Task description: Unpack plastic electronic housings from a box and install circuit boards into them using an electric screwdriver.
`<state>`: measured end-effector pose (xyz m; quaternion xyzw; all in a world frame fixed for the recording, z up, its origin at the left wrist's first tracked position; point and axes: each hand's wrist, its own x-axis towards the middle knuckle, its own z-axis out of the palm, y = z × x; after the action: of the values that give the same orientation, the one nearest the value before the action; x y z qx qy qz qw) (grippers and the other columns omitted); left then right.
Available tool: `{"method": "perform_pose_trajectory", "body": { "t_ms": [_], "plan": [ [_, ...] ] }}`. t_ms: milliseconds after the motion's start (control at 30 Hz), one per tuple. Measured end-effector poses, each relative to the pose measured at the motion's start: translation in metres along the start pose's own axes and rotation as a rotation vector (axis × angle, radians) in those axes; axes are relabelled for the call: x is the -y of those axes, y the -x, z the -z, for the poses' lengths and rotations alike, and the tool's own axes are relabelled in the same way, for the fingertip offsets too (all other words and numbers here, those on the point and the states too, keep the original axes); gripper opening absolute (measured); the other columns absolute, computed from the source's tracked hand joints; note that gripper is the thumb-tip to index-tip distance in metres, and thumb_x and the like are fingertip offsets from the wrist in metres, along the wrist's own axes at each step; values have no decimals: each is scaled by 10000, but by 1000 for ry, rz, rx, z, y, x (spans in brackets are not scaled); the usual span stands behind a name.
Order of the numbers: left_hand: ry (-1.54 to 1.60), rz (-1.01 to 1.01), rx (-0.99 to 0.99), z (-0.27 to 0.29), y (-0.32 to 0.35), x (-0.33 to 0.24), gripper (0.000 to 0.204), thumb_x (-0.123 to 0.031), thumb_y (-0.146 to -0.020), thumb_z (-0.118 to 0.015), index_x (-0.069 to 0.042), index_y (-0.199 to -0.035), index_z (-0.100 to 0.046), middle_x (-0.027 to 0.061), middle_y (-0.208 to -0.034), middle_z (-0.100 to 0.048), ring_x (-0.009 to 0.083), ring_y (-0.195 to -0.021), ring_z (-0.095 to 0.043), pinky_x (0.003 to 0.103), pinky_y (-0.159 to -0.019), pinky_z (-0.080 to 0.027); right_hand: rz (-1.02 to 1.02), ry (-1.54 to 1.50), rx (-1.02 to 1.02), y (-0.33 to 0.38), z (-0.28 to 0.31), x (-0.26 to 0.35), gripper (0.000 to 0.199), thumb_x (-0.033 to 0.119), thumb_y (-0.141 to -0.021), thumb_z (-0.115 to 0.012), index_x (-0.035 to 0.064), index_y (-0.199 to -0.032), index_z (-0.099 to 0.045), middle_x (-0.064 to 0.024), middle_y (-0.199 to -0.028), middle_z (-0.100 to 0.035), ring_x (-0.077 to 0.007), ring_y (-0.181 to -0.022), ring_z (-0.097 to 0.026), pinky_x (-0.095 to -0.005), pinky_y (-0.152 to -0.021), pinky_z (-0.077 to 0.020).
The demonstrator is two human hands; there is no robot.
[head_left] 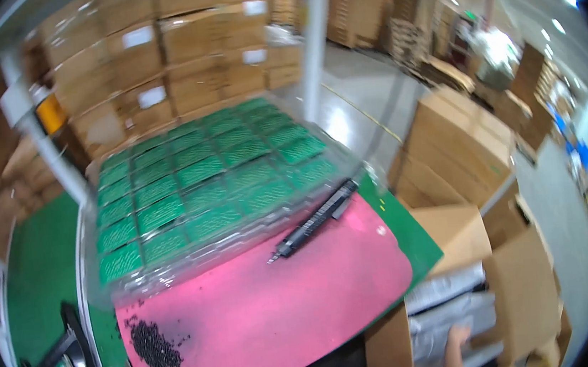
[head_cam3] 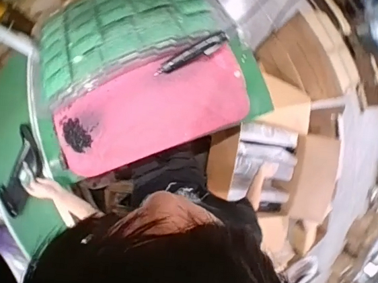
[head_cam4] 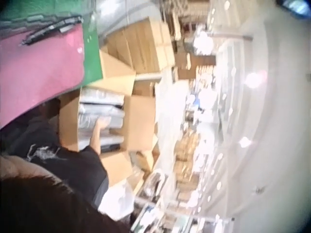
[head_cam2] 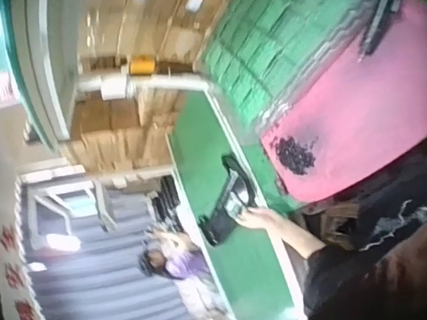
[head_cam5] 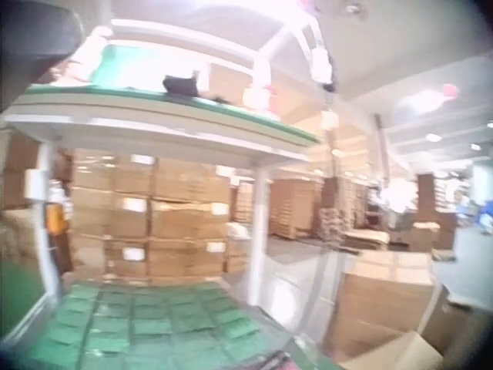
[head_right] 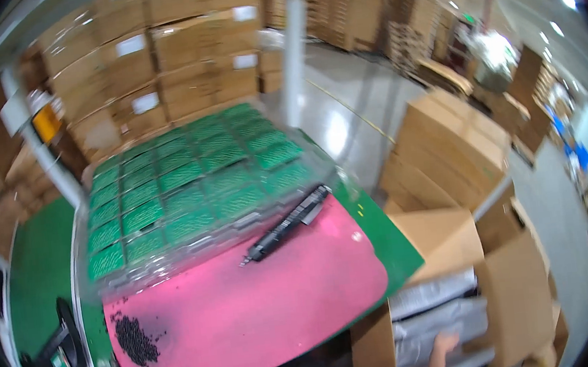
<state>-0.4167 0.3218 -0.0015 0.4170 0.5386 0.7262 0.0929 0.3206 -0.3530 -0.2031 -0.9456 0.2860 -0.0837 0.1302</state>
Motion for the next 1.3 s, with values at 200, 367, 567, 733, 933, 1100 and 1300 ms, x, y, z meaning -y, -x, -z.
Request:
{"method": "perform_pose_trajectory", "body": {
  "t_ms": [200,367,567,733,933,1100,1300],
  "plan": [
    [93,-204,150,-104,91,-205,540,-9,-894,-467,24,-1423,-362,161,-1397,-490,253,-1306,-447,407,-1069,-326,192,-148,147,3,27,166,589,109,-768,-663,-127,-1279,-491,-281,-1317,-525,-416,-1246,-479,-460,-1110,-336],
    [58,-748,584,-125,96,-264,199,3,-790,-565,10,-983,-615,143,-979,-605,288,-991,-557,393,-857,-441,318,-164,170,31,8,211,593,113,-771,-663,-126,-1284,-485,-280,-1317,-523,-415,-1247,-478,-461,-1110,-336],
    [-311,-381,935,-152,87,-246,243,-7,-795,-619,-7,-1037,-624,146,-1011,-635,308,-990,-602,384,-810,-491,415,-173,251,86,-31,231,599,118,-774,-662,-124,-1290,-478,-279,-1316,-520,-415,-1247,-475,-461,-1109,-337],
    [-419,-218,663,-105,50,-149,296,18,-849,-573,4,-1144,-588,149,-1120,-621,273,-1011,-633,345,-818,-509,511,-145,411,174,-72,212,603,122,-777,-662,-123,-1295,-472,-278,-1316,-518,-414,-1248,-474,-462,-1109,-338],
    [-458,-132,689,-89,45,-139,370,16,-841,-578,10,-1210,-560,197,-1235,-579,338,-1158,-564,394,-1004,-425,495,-104,494,245,-88,158,609,127,-780,-661,-121,-1301,-465,-276,-1316,-515,-414,-1248,-471,-463,-1108,-338],
    [-551,-343,543,-98,34,-119,306,49,-790,-579,19,-1094,-587,188,-1127,-594,354,-1099,-571,397,-976,-436,391,-94,439,229,-77,109,613,131,-783,-661,-119,-1306,-459,-275,-1315,-513,-413,-1249,-470,-463,-1107,-339],
    [-309,-238,590,-99,47,-157,277,80,-819,-535,5,-1078,-597,113,-1088,-598,232,-1048,-578,327,-908,-445,286,-30,320,196,-42,29,619,135,-786,-660,-118,-1312,-452,-274,-1315,-510,-413,-1249,-467,-464,-1106,-340]
  ]
}}
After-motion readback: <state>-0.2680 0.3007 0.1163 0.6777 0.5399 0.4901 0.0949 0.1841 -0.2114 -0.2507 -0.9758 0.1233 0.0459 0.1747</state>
